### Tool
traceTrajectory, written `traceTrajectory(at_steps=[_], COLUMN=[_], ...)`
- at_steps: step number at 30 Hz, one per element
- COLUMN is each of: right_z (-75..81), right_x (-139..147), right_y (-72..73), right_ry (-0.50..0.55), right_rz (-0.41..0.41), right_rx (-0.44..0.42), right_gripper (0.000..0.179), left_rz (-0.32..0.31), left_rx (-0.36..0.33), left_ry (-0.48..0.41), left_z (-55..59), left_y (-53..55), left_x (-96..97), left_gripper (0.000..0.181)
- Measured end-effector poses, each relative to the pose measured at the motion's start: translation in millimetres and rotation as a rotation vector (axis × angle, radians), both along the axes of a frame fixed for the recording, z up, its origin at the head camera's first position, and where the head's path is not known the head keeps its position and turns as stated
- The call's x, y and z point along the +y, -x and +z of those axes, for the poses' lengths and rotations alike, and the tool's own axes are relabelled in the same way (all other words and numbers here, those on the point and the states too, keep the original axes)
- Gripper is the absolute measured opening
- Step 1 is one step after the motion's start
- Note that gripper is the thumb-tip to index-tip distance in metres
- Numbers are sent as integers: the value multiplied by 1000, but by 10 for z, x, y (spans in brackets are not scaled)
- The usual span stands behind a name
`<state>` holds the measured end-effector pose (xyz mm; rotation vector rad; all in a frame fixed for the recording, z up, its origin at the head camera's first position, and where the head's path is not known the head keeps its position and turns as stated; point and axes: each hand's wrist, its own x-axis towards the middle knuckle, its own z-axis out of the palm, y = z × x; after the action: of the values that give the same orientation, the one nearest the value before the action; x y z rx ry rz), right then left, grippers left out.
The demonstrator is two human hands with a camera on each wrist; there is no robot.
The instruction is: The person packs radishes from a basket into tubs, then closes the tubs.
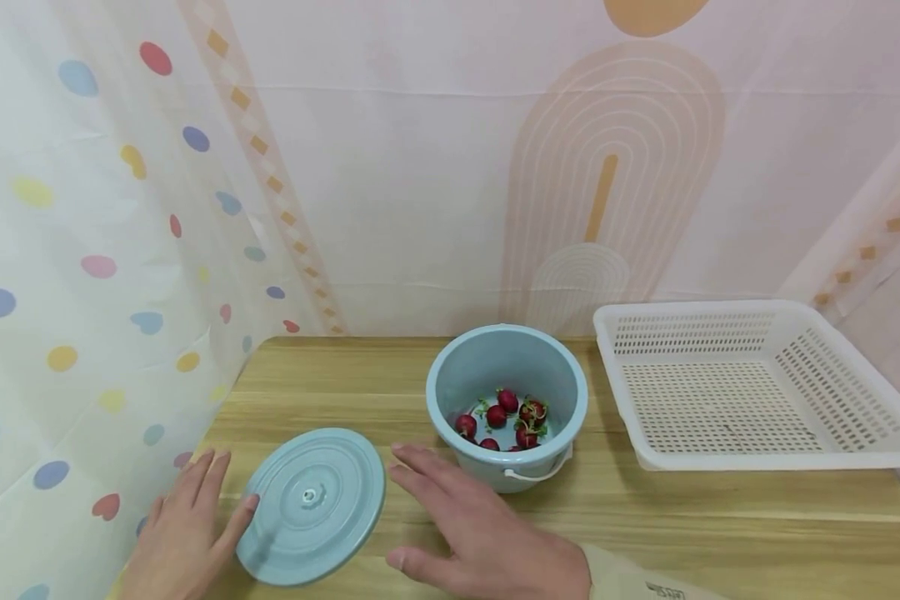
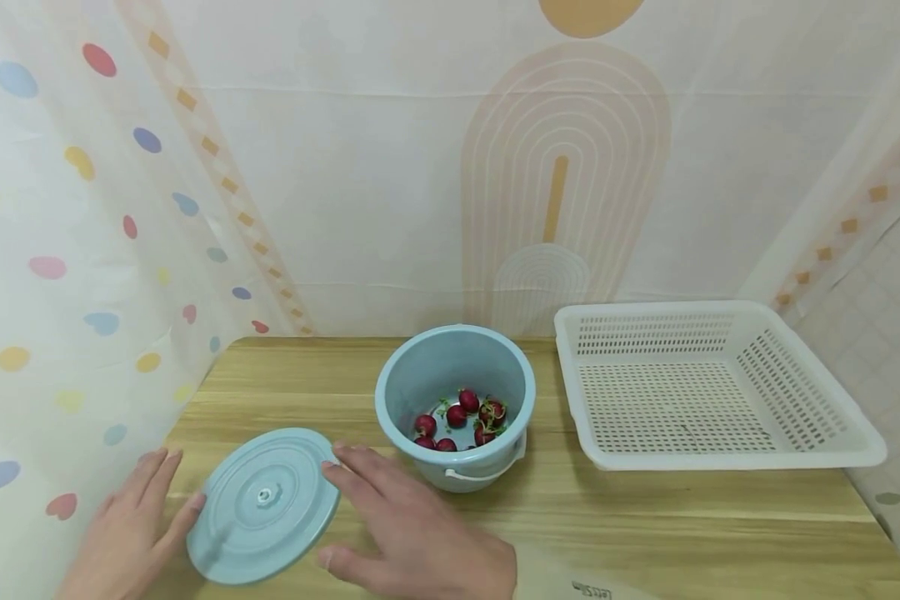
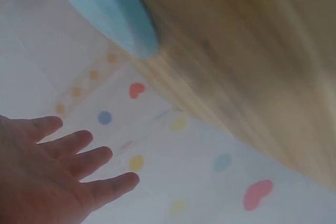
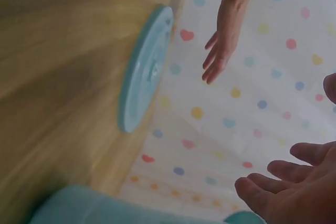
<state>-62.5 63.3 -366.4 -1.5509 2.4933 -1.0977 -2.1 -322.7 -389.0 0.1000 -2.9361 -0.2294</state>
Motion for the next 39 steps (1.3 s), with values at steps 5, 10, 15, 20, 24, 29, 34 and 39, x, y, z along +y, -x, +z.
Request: traceTrajectory(at_steps=[5,10,15,20,24,29,34,39], right_z=[-104,-205,-311,-410,-461,-510,-529,-535], right_x=[-192,-375,-554,-675,-752,-845,-925,-960], right_y=[-3,27,116,204,248,255,251,248], right_ry=[-71,-99,-130,-185,-202,-226,-259,-231], right_rz=[12,3,-18,-61,-88,-111,-148,-161], right_rx=[-136,-209,-331,-441,-466,-459,-424,-445], right_gripper=[76,79,83,86,85,83,80,78], left_rz=[37,68,84,73,70,79,71,82], left_rx=[-184,-351,-427,-452,-473,-492,-478,-473], left_ry=[-26,-79,-62,-63,-69,-78,-90,-114], left_z=[-54,-124,-168,-196,-204,-206,-209,-204], left_y=[1,33,55,63,63,67,83,120], left_x=[-133,-168,-154,-143,-137,-121,-96,-82], left_gripper=[90,100,106,109,110,104,97,95])
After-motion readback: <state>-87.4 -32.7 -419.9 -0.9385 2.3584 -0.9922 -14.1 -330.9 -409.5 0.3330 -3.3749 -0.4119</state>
